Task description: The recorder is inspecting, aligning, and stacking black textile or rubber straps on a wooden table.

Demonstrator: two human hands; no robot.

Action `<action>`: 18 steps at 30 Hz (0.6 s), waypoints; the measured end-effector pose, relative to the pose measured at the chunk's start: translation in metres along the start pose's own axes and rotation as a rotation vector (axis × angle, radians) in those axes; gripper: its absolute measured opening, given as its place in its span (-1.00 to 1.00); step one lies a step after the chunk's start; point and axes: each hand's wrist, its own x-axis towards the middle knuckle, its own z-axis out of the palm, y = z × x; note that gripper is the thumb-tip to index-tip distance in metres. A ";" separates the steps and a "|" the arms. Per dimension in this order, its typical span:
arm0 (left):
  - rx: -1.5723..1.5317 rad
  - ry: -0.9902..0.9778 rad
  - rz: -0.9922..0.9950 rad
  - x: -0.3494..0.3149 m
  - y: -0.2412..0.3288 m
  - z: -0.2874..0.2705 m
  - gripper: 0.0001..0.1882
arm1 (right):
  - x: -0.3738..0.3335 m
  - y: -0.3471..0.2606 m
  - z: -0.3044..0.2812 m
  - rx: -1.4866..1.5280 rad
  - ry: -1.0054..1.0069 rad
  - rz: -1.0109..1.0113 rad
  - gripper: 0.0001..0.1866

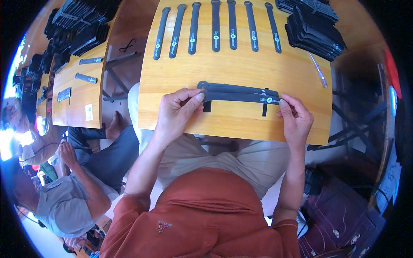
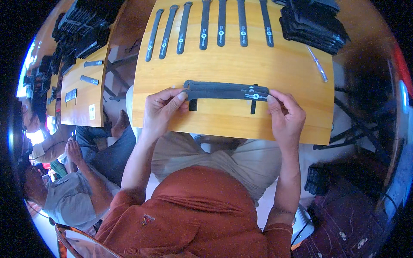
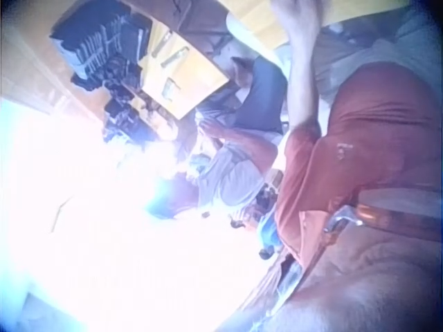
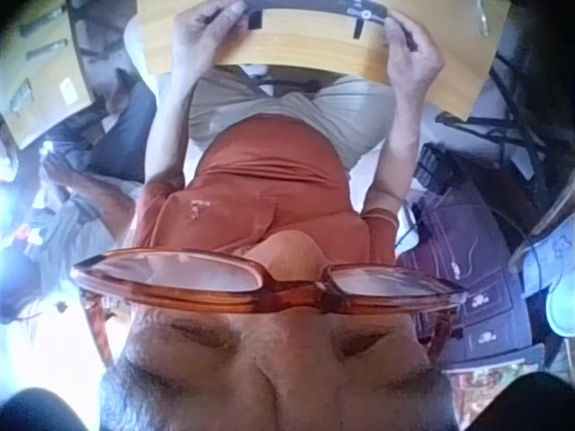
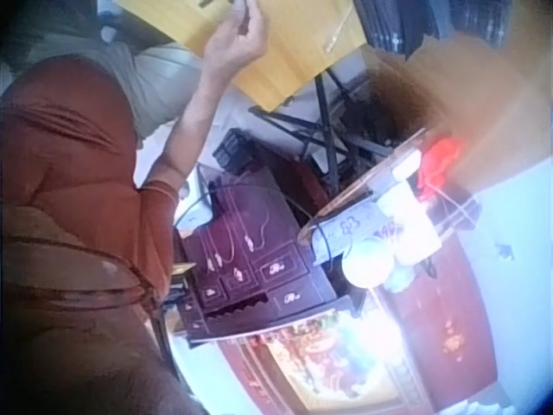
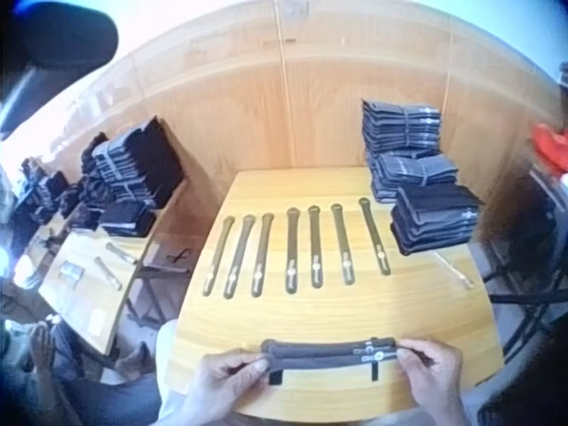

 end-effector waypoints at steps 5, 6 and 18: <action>0.111 0.051 -0.035 0.012 0.008 0.003 -0.79 | 0.008 0.001 0.004 0.031 -0.014 0.034 -0.82; 0.113 0.056 -0.057 0.015 0.007 0.003 -0.80 | 0.009 0.003 0.005 0.018 -0.008 0.051 -0.83; 0.209 0.049 -0.147 0.019 0.013 -0.001 -0.82 | 0.012 0.006 0.008 -0.104 0.001 -0.004 -0.86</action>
